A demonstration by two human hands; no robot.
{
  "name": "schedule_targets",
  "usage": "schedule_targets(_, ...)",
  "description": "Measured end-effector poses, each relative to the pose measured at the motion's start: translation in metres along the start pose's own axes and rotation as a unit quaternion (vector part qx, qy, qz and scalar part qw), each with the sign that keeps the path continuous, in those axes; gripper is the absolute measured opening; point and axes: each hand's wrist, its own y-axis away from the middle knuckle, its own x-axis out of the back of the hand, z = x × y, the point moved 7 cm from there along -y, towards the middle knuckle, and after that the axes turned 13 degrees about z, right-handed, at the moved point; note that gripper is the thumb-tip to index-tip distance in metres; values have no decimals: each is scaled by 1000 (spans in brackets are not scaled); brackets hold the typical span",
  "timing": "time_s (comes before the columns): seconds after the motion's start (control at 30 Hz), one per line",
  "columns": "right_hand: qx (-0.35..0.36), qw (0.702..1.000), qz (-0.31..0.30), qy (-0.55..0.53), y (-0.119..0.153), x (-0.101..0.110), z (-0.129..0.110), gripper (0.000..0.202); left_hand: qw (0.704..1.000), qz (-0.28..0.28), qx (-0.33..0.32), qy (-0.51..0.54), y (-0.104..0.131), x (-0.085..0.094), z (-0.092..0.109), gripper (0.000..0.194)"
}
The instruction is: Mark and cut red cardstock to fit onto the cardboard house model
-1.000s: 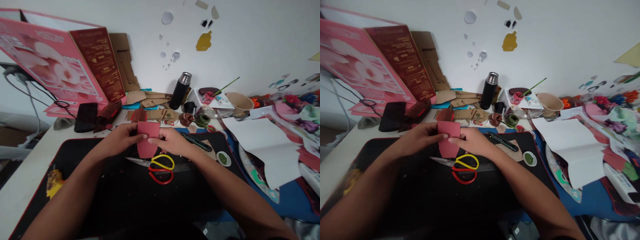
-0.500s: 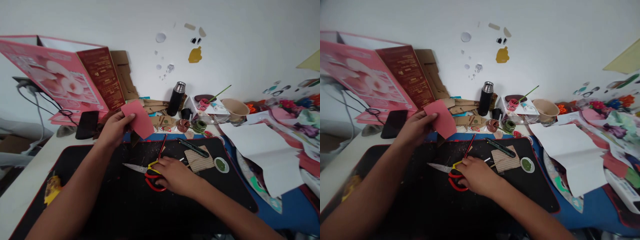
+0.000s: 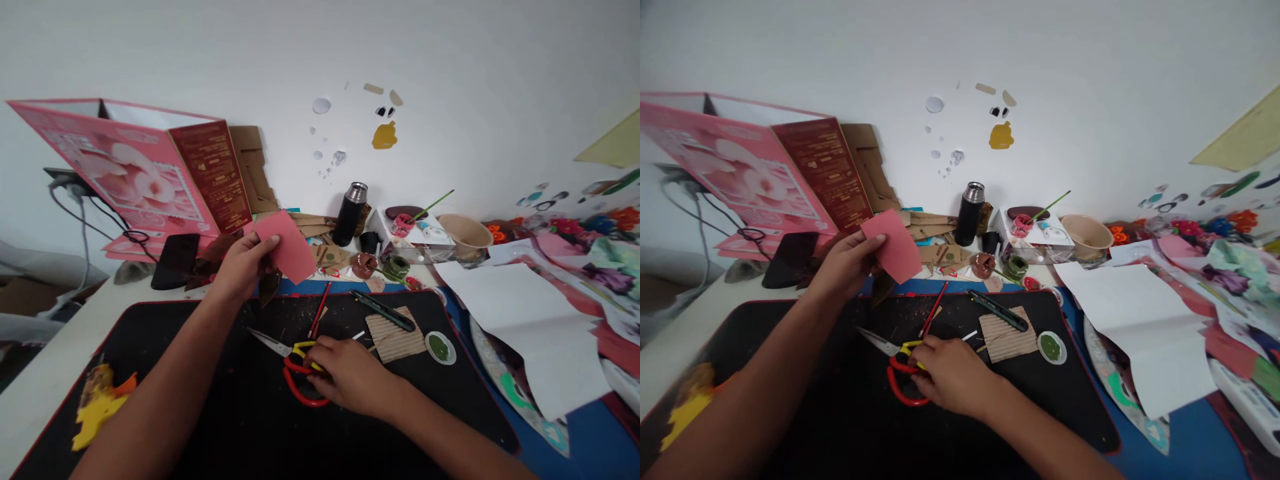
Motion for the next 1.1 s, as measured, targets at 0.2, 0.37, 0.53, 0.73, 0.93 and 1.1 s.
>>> schedule_targets(0.2,-164,931,105,-308,5,-5,31,15,1000,16,-1,22,2,-2,10,35)
schedule_targets(0.37,-246,795,181,-524,8,-11,65,44,996,6,29,83,0,-8,14,39)
schedule_targets(0.53,-239,676,293,-633,-4,11,82,50,995,13,75,67,-2,-18,-3,42)
schedule_targets(0.73,-175,634,276,-701,-38,25,68,49,992,5,125,17,3,-32,-27,39)
schedule_targets(0.93,-186,687,189,-677,-57,0,59,57,990,-51,126,25,7,-37,-29,40)
schedule_targets(1.1,-181,703,189,-661,-58,-5,65,56,995,-33,92,14,-3,-25,-24,39)
